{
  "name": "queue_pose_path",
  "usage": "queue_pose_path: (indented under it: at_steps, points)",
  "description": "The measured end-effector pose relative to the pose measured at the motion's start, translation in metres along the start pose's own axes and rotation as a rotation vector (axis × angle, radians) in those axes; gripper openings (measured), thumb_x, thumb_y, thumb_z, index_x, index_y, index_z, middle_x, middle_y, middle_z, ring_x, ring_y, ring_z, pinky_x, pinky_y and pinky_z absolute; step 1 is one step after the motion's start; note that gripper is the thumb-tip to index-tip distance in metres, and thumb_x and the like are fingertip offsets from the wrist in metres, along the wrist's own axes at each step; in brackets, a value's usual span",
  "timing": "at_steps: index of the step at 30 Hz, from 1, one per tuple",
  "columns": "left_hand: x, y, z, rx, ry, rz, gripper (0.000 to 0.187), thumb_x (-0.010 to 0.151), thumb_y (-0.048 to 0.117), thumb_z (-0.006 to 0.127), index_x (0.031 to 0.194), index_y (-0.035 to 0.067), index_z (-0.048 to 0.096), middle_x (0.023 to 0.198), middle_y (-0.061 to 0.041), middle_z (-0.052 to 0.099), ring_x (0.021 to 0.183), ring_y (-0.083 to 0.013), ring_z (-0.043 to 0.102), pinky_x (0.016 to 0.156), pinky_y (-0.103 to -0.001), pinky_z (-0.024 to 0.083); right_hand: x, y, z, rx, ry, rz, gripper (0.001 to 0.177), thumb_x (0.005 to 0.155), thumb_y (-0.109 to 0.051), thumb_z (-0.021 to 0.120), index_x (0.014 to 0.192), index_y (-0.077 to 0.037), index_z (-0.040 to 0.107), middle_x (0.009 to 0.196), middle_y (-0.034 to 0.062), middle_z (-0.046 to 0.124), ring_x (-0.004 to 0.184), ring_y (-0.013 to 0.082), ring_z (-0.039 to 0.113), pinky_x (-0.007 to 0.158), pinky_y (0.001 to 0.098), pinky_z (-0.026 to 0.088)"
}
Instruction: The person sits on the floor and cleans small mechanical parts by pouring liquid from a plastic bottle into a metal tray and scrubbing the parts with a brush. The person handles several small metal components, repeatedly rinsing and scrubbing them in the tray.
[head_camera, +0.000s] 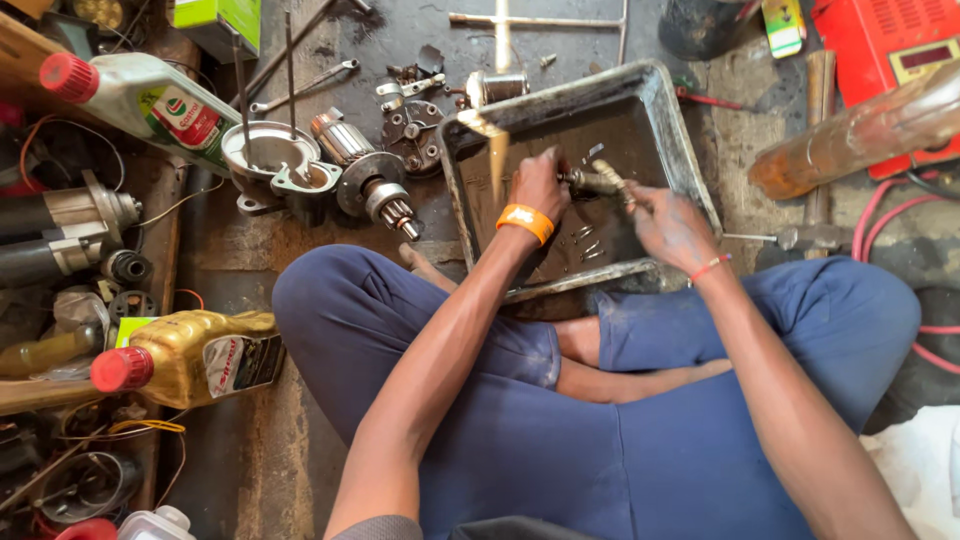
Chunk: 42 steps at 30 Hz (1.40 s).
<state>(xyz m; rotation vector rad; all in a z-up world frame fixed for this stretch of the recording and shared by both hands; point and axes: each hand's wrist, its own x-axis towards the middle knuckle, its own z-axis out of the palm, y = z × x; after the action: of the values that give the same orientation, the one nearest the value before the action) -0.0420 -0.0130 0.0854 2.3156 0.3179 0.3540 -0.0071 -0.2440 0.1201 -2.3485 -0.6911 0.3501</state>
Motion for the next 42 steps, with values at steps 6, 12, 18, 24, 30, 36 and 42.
queue_pose_path:
  at_steps: [6, 12, 18, 24, 30, 36, 42]
  points:
    - [0.012, -0.011, 0.005, 0.005, 0.095, 0.267, 0.027, 0.069, 0.005, 0.076, 0.093, 0.001, 0.067, 0.083, -0.024, 0.072, 0.080, -0.0480, 0.067, 0.074, -0.052, 0.055, 0.007, -0.006, -0.029, 0.105, -0.170, 0.097, 0.044, 0.096, -0.021, 0.050, 0.136, -0.014, 0.068, 0.089, 0.0185, 0.076, 0.081, 0.0303, 0.075, 0.077, 0.0407, 0.056]
    - [0.025, -0.016, 0.007, -0.062, -0.102, -0.142, 0.037, 0.086, 0.034, 0.075, 0.087, -0.003, 0.073, 0.078, -0.031, 0.069, 0.080, -0.0465, 0.070, 0.078, -0.052, 0.056, 0.004, -0.009, -0.042, 0.040, -0.063, 0.099, 0.041, 0.097, -0.022, 0.055, 0.135, -0.013, 0.068, 0.085, 0.0149, 0.076, 0.079, 0.0259, 0.073, 0.076, 0.0404, 0.055]
    - [0.026, -0.026, 0.004, 0.101, -0.063, -0.233, 0.051, 0.096, 0.043, 0.060, 0.086, -0.006, 0.070, 0.085, -0.035, 0.068, 0.086, -0.0533, 0.066, 0.080, -0.055, 0.054, -0.003, -0.018, -0.035, -0.240, -0.231, -0.002, 0.039, 0.085, -0.024, 0.064, 0.122, -0.020, 0.077, 0.094, 0.0201, 0.075, 0.085, 0.0383, 0.073, 0.078, 0.0466, 0.056]
    - [0.026, -0.029, 0.014, 0.077, -0.115, -0.227, 0.060, 0.099, 0.048, 0.054, 0.087, -0.008, 0.068, 0.086, -0.038, 0.066, 0.088, -0.0552, 0.065, 0.078, -0.057, 0.054, -0.002, -0.017, -0.036, -0.203, -0.103, -0.035, 0.035, 0.090, -0.026, 0.066, 0.122, -0.018, 0.077, 0.103, 0.0201, 0.075, 0.094, 0.0405, 0.071, 0.083, 0.0477, 0.056]
    - [0.026, -0.039, 0.033, 0.012, -0.203, -0.209, 0.065, 0.102, 0.048, 0.046, 0.082, -0.009, 0.068, 0.085, -0.039, 0.065, 0.090, -0.0567, 0.063, 0.080, -0.058, 0.052, -0.003, -0.016, -0.020, 0.046, -0.023, -0.002, 0.049, 0.092, -0.008, 0.051, 0.141, -0.006, 0.061, 0.103, 0.0206, 0.075, 0.093, 0.0366, 0.074, 0.084, 0.0448, 0.056]
    - [0.028, -0.048, 0.037, -0.025, -0.266, -0.119, 0.064, 0.098, 0.044, 0.047, 0.082, -0.014, 0.067, 0.084, -0.041, 0.064, 0.088, -0.0553, 0.067, 0.081, -0.058, 0.055, -0.003, -0.029, 0.006, -0.048, 0.005, -0.065, 0.051, 0.096, -0.005, 0.051, 0.146, -0.002, 0.057, 0.099, 0.0289, 0.070, 0.088, 0.0463, 0.068, 0.076, 0.0504, 0.055]
    - [0.034, -0.046, 0.045, -0.069, -0.214, -0.288, 0.065, 0.098, 0.045, 0.047, 0.083, -0.013, 0.069, 0.085, -0.041, 0.065, 0.091, -0.0554, 0.066, 0.088, -0.056, 0.053, -0.001, -0.040, -0.001, 0.133, 0.027, -0.158, 0.049, 0.095, -0.006, 0.051, 0.144, 0.001, 0.054, 0.092, 0.0293, 0.071, 0.085, 0.0428, 0.072, 0.078, 0.0503, 0.056]
